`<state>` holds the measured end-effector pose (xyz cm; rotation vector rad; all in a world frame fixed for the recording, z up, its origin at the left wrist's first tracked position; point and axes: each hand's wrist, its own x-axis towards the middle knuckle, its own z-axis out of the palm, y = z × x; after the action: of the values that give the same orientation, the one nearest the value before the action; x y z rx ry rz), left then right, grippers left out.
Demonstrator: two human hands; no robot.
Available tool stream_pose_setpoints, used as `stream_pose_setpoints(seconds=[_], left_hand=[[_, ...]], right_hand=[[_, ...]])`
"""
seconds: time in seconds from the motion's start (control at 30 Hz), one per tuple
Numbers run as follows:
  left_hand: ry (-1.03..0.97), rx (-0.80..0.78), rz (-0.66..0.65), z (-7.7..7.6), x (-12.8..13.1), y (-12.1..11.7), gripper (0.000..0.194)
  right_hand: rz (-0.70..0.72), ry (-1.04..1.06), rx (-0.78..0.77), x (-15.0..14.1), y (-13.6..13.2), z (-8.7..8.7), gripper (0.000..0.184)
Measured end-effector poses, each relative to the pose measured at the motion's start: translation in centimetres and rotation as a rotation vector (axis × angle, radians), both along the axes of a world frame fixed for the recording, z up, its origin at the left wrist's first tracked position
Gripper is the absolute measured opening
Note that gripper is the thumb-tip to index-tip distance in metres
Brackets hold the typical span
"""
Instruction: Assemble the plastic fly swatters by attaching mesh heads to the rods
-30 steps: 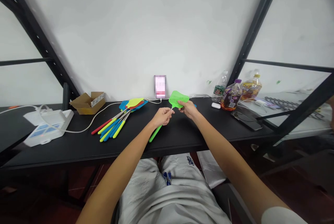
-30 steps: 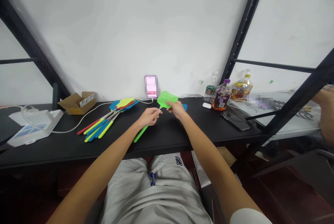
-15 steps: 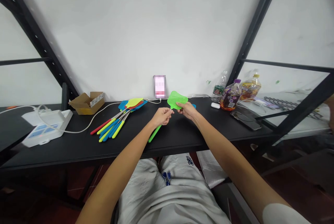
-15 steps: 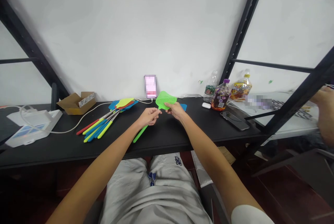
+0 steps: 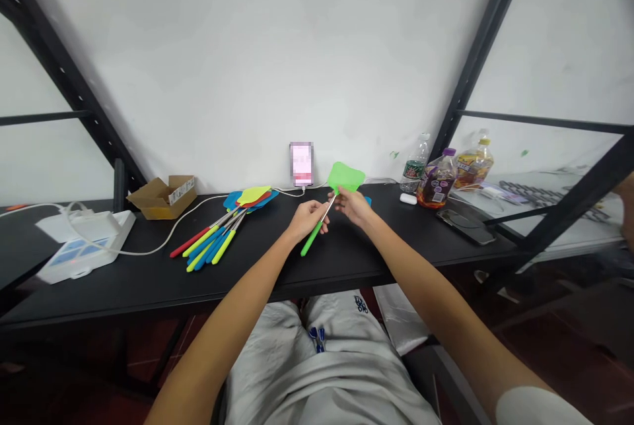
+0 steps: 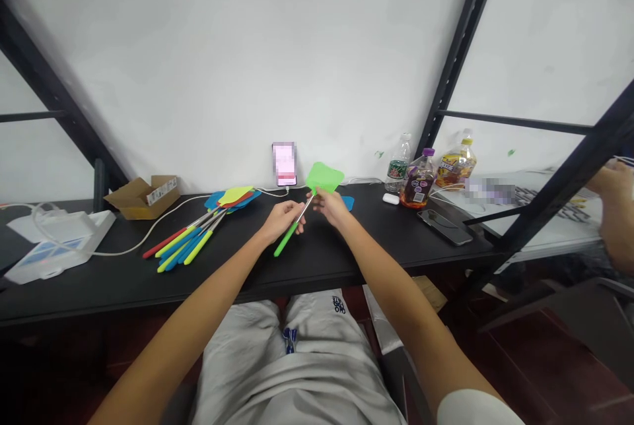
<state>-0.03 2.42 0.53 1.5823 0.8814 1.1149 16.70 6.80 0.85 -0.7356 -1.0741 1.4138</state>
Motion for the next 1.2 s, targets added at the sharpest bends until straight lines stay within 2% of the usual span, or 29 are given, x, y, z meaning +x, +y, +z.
stream_pose_setpoints(seconds=[0.13, 0.2, 0.27, 0.33, 0.43, 0.5, 0.57, 0.67, 0.87, 0.93, 1.0, 1.1, 1.2], left_hand=[[0.178, 0.237, 0.316, -0.2, -0.5, -0.1, 0.022], [0.334, 0.374, 0.432, -0.1, -0.9, -0.2, 0.017], [0.509, 0.474, 0.525, 0.1, -1.3, -0.4, 0.017], [0.682, 0.499, 0.615, 0.4, -1.6, -0.5, 0.015], [0.898, 0.405, 0.718, 0.5, -1.9, -0.6, 0.012], [1.006, 0.342, 0.769, 0.4, -2.0, -0.5, 0.019], [1.097, 0.305, 0.784, 0.2, -2.1, -0.5, 0.035], [1.211, 0.243, 0.729, 0.0, -2.2, -0.4, 0.047], [1.236, 0.219, 0.599, 0.1, -2.3, -0.3, 0.026], [1.23, 0.222, 0.591, 0.1, -2.3, -0.3, 0.023], [1.232, 0.227, 0.59, 0.0, -2.3, -0.2, 0.023], [1.24, 0.228, 0.585, -0.1, -2.3, -0.2, 0.023], [1.24, 0.232, 0.581, -0.1, -2.4, -0.1, 0.024]], right_hand=[[-0.211, 0.027, -0.078, 3.0, 1.3, 1.0, 0.031], [-0.341, -0.063, -0.096, 4.7, 1.9, 0.9, 0.034], [-0.469, -0.269, -0.06, 6.6, 2.4, 0.5, 0.036], [-0.604, -0.533, -0.014, 8.7, 2.7, -0.2, 0.037], [-0.687, -0.948, -0.032, 11.6, 3.0, -1.0, 0.045], [-0.738, -1.235, -0.072, 13.0, 3.0, -1.3, 0.048], [-0.756, -1.419, -0.137, 13.6, 2.9, -1.3, 0.054], [-0.766, -1.533, -0.223, 13.7, 2.4, -1.0, 0.06], [-0.747, -1.6, -0.331, 13.5, 1.3, -0.2, 0.06], [-0.819, -1.588, -0.293, 12.9, 1.1, 0.1, 0.061], [-0.873, -1.592, -0.19, 11.5, 1.0, 0.4, 0.061], [-0.723, -1.632, -0.055, 8.8, 1.1, 0.4, 0.066], [-0.598, -1.639, -0.069, 6.8, 1.3, 0.1, 0.074]])
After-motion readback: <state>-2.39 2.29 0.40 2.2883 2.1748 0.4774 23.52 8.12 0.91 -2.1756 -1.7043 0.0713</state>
